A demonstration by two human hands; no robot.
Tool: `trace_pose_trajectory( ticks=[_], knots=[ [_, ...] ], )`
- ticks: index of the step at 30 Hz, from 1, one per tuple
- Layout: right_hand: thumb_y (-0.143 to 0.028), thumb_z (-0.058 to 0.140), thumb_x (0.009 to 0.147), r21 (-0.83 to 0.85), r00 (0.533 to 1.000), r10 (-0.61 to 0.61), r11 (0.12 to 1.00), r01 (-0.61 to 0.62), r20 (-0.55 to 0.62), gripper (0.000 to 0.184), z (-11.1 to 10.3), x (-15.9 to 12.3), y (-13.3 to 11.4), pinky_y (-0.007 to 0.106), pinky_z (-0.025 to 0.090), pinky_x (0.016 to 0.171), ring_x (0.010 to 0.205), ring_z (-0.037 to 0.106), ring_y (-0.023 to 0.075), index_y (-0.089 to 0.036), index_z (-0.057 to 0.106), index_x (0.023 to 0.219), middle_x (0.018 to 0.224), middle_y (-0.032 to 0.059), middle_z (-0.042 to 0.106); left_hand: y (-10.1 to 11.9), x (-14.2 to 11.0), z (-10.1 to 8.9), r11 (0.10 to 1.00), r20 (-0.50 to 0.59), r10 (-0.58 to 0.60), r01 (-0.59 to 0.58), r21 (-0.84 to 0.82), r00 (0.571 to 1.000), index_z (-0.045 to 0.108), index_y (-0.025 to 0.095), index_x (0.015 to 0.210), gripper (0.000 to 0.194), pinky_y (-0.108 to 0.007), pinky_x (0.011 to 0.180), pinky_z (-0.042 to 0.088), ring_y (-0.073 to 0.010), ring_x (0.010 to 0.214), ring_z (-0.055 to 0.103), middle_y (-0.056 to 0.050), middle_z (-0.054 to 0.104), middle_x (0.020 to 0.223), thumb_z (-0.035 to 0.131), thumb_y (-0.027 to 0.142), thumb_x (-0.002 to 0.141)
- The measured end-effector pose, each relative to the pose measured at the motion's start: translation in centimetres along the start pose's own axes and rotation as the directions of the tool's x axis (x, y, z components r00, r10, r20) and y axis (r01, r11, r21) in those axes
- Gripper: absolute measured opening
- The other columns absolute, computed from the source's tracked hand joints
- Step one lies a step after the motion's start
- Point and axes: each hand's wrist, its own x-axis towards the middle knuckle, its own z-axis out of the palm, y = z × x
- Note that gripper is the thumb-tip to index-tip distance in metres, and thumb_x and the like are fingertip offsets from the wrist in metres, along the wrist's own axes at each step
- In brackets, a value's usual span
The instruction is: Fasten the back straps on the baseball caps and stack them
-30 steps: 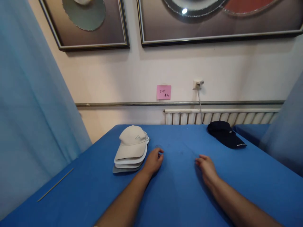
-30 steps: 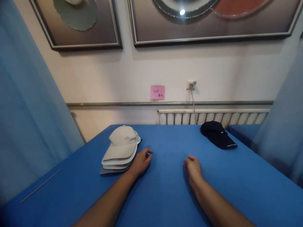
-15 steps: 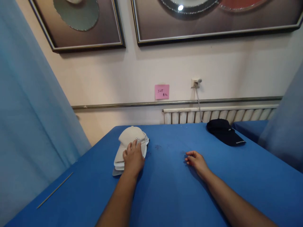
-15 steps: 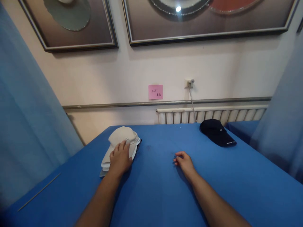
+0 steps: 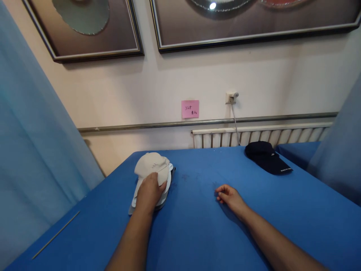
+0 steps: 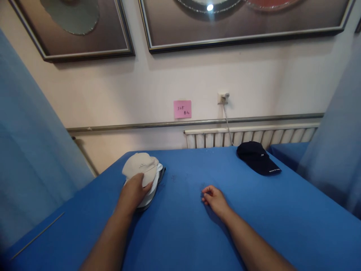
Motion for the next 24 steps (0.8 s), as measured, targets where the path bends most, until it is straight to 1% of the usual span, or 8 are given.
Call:
trace_pose_trajectory(
  ticks=[4, 8, 11, 14, 16, 18, 20, 24],
  knots=[
    [-0.027, 0.068, 0.064, -0.024, 0.999, -0.009, 1.000, 0.010, 0.030, 0.015, 0.3, -0.3, -0.1, 0.024, 0.042, 0.056, 0.055, 0.057, 0.0120, -0.019, 0.060, 0.075, 0.060, -0.0018, 0.062, -0.2, 0.3, 0.7, 0.983, -0.145, 0.011, -0.037, -0.181, 0.989, 0.061, 0.011, 0.102, 0.031, -0.041, 0.096, 0.042, -0.0334, 0.112, 0.057, -0.019, 0.063, 0.115, 0.055, 0.035, 0.082],
    [-0.026, 0.066, 0.064, -0.052, 1.000, -0.024, 0.998, 0.025, 0.019, 0.013, 0.5, -0.3, 0.2, 0.023, 0.041, 0.056, 0.055, 0.057, 0.0118, -0.020, 0.059, 0.073, 0.060, -0.0026, 0.060, 0.4, -0.3, -0.4, 0.827, -0.215, -0.309, 0.150, -0.542, 0.927, 0.062, 0.015, 0.098, 0.027, -0.037, 0.085, 0.050, -0.0262, 0.093, 0.065, -0.011, 0.068, 0.097, 0.056, 0.035, 0.081],
    [-0.026, 0.064, 0.064, -0.038, 0.999, -0.037, 0.999, 0.038, 0.021, 0.012, 0.4, 0.0, 0.4, 0.023, 0.041, 0.054, 0.055, 0.057, 0.0120, -0.020, 0.059, 0.073, 0.059, -0.0029, 0.059, 0.4, -1.6, -1.3, 0.509, -0.096, -0.554, 0.245, -0.825, 0.827, 0.059, 0.017, 0.092, 0.024, -0.030, 0.064, 0.052, -0.0187, 0.066, 0.064, -0.002, 0.064, 0.074, 0.061, 0.036, 0.077],
    [-0.027, 0.064, 0.065, -0.014, 0.999, -0.040, 0.999, 0.041, 0.021, 0.012, 0.4, 0.3, 0.4, 0.022, 0.040, 0.052, 0.055, 0.057, 0.0123, -0.020, 0.058, 0.072, 0.058, -0.0031, 0.058, 0.2, -3.9, -1.6, 0.032, 0.072, -0.701, 0.132, -0.991, 0.710, 0.057, 0.017, 0.094, 0.023, -0.024, 0.061, 0.054, -0.0116, 0.062, 0.062, 0.002, 0.061, 0.073, 0.066, 0.023, 0.075],
    [-0.027, 0.064, 0.065, 0.005, 0.999, -0.040, 0.999, 0.040, 0.011, 0.012, 0.4, 0.4, 0.4, 0.022, 0.039, 0.051, 0.054, 0.056, 0.0122, -0.020, 0.058, 0.072, 0.059, -0.0029, 0.058, 0.3, -5.8, -1.7, -0.276, 0.260, -0.676, 0.090, -0.957, 0.690, 0.058, 0.016, 0.088, 0.015, -0.024, 0.070, 0.058, -0.0119, 0.071, 0.066, -0.001, 0.064, 0.079, 0.065, 0.012, 0.075],
    [-0.027, 0.065, 0.065, 0.015, 0.999, -0.043, 0.999, 0.043, 0.008, 0.012, 0.5, 0.4, 0.4, 0.022, 0.039, 0.050, 0.054, 0.056, 0.0120, -0.020, 0.058, 0.072, 0.060, -0.0027, 0.058, 0.5, -7.4, -2.0, -0.464, 0.442, -0.594, 0.163, -0.871, 0.672, 0.060, 0.013, 0.086, 0.011, -0.024, 0.072, 0.059, -0.0147, 0.079, 0.068, -0.006, 0.068, 0.085, 0.059, 0.006, 0.078],
    [-0.026, 0.065, 0.066, 0.014, 0.999, -0.043, 0.999, 0.043, 0.011, 0.011, 0.5, 0.4, 0.4, 0.021, 0.039, 0.050, 0.054, 0.056, 0.0118, -0.020, 0.058, 0.072, 0.060, -0.0026, 0.058, 0.8, -8.2, -2.5, -0.534, 0.539, -0.517, 0.242, -0.810, 0.665, 0.061, 0.011, 0.086, 0.011, -0.024, 0.072, 0.060, -0.0176, 0.086, 0.070, -0.009, 0.070, 0.092, 0.057, 0.003, 0.080],
    [-0.020, 0.064, 0.067, 0.008, 0.999, -0.028, 1.000, 0.028, 0.022, 0.007, 0.6, 0.3, 0.4, 0.021, 0.039, 0.050, 0.053, 0.056, 0.0112, -0.020, 0.058, 0.071, 0.060, -0.0031, 0.058, 0.8, -7.3, -3.3, -0.483, 0.560, -0.417, 0.347, -0.804, 0.716, 0.061, 0.010, 0.089, 0.012, -0.020, 0.060, 0.059, -0.0162, 0.077, 0.071, -0.011, 0.071, 0.095, 0.054, 0.003, 0.083]
  ],
)
